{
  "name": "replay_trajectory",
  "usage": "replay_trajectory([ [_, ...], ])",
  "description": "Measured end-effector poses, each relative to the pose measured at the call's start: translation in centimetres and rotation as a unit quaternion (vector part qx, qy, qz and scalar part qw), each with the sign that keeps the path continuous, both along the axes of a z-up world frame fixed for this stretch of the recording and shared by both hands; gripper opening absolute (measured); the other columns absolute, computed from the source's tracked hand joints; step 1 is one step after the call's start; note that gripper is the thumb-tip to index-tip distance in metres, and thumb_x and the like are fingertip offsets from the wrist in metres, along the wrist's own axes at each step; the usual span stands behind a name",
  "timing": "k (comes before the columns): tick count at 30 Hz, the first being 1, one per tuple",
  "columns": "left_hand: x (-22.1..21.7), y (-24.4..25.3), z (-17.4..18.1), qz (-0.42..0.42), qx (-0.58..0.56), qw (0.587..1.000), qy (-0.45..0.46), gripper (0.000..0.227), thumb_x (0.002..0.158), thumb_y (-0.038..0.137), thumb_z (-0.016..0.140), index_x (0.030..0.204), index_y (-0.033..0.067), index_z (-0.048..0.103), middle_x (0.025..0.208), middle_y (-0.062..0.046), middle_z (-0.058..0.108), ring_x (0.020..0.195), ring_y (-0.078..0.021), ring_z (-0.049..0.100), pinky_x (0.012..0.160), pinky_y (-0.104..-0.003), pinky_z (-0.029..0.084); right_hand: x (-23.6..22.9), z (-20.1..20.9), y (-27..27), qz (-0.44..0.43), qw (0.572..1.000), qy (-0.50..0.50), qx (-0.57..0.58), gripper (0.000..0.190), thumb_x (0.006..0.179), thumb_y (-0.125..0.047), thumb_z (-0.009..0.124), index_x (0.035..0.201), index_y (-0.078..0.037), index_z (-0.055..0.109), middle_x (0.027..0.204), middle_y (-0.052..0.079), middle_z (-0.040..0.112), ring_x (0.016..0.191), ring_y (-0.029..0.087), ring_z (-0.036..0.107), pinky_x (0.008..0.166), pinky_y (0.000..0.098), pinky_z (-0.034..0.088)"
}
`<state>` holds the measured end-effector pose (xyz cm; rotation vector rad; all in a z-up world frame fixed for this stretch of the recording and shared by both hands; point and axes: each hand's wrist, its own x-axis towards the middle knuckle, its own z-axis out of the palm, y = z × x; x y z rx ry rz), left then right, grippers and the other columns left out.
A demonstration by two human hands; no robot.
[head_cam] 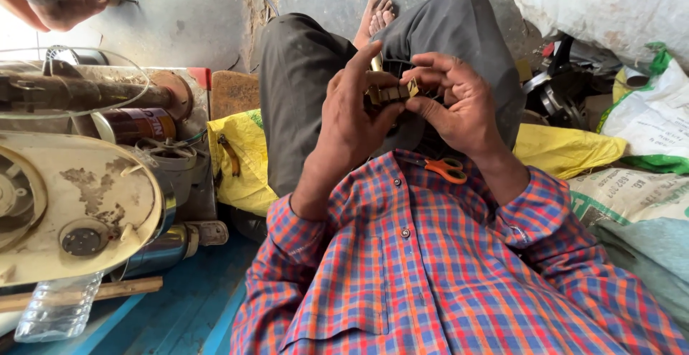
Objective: The person sits on the floor and works on a circular electrical component, likely a motor stator. They wrap a small piece of cardboard around a central shaft, then use scissors to cut and trim the cardboard to fit. The person repeatedly adjusts the cardboard and the component, occasionally pausing to inspect the fit.
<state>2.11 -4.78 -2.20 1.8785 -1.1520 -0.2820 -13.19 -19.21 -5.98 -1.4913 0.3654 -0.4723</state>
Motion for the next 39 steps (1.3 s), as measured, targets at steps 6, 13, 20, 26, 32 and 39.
replay_trajectory([
  [6,3.7,-1.8,3.5,-0.142,0.009,0.984,0.103,0.057,0.088,0.007,0.079,0.139,0.0076,0.053,0.124,-0.009,0.068,0.117,-0.0291,0.067,0.101,-0.038,0.053,0.2,-1.4,0.2,0.021,0.99,-0.016,0.136,0.058,0.095,-0.002,0.078,0.145,0.003,0.049,0.129,0.013,0.069,0.12,0.017,0.067,0.105,0.0317,0.058],
  [13,5.1,-7.8,4.8,-0.461,0.023,0.876,-0.139,0.012,0.081,0.009,0.076,0.093,0.008,0.074,0.093,-0.005,0.071,0.095,-0.0276,0.071,0.09,-0.042,0.057,-0.1,-4.1,0.7,0.017,0.976,-0.063,0.21,0.061,0.091,0.007,0.08,0.144,0.004,0.051,0.133,0.01,0.066,0.127,0.015,0.065,0.111,0.0316,0.054],
  [20,5.7,-10.5,3.3,-0.526,0.13,0.823,-0.173,0.003,0.083,0.008,0.077,0.085,0.0073,0.076,0.084,-0.008,0.073,0.073,-0.0276,0.073,0.063,-0.041,0.057,0.8,-2.2,1.0,-0.01,0.955,-0.061,0.291,0.068,0.085,0.004,0.082,0.145,0.0,0.051,0.134,0.007,0.067,0.13,0.015,0.063,0.115,0.0326,0.051],
  [26,6.5,-10.3,1.9,-0.518,0.177,0.823,-0.155,0.009,0.088,0.006,0.075,0.079,0.0068,0.077,0.075,-0.01,0.074,0.067,-0.023,0.074,0.056,-0.037,0.057,0.8,-3.4,0.8,0.011,0.949,-0.053,0.31,0.068,0.085,0.003,0.083,0.144,0.001,0.051,0.133,0.006,0.067,0.129,0.015,0.063,0.114,0.0341,0.052],
  [32,6.2,-11.0,3.0,-0.552,0.147,0.812,-0.116,0.009,0.084,0.002,0.072,0.077,0.0053,0.075,0.075,-0.01,0.074,0.069,-0.0229,0.074,0.057,-0.036,0.057,0.6,-4.5,0.8,0.016,0.934,-0.061,0.351,0.069,0.083,0.005,0.084,0.144,-0.001,0.052,0.129,0.006,0.068,0.121,0.015,0.067,0.107,0.0327,0.056],
  [39,3.9,-10.3,3.8,-0.576,0.192,0.745,-0.277,0.017,0.088,0.011,0.066,0.074,0.0106,0.075,0.067,-0.008,0.072,0.06,-0.0225,0.071,0.052,-0.038,0.055,-0.1,-6.5,1.3,0.027,0.956,-0.057,0.288,0.055,0.089,-0.011,0.087,0.135,-0.005,0.058,0.125,0.003,0.071,0.117,0.009,0.067,0.103,0.0287,0.056],
])
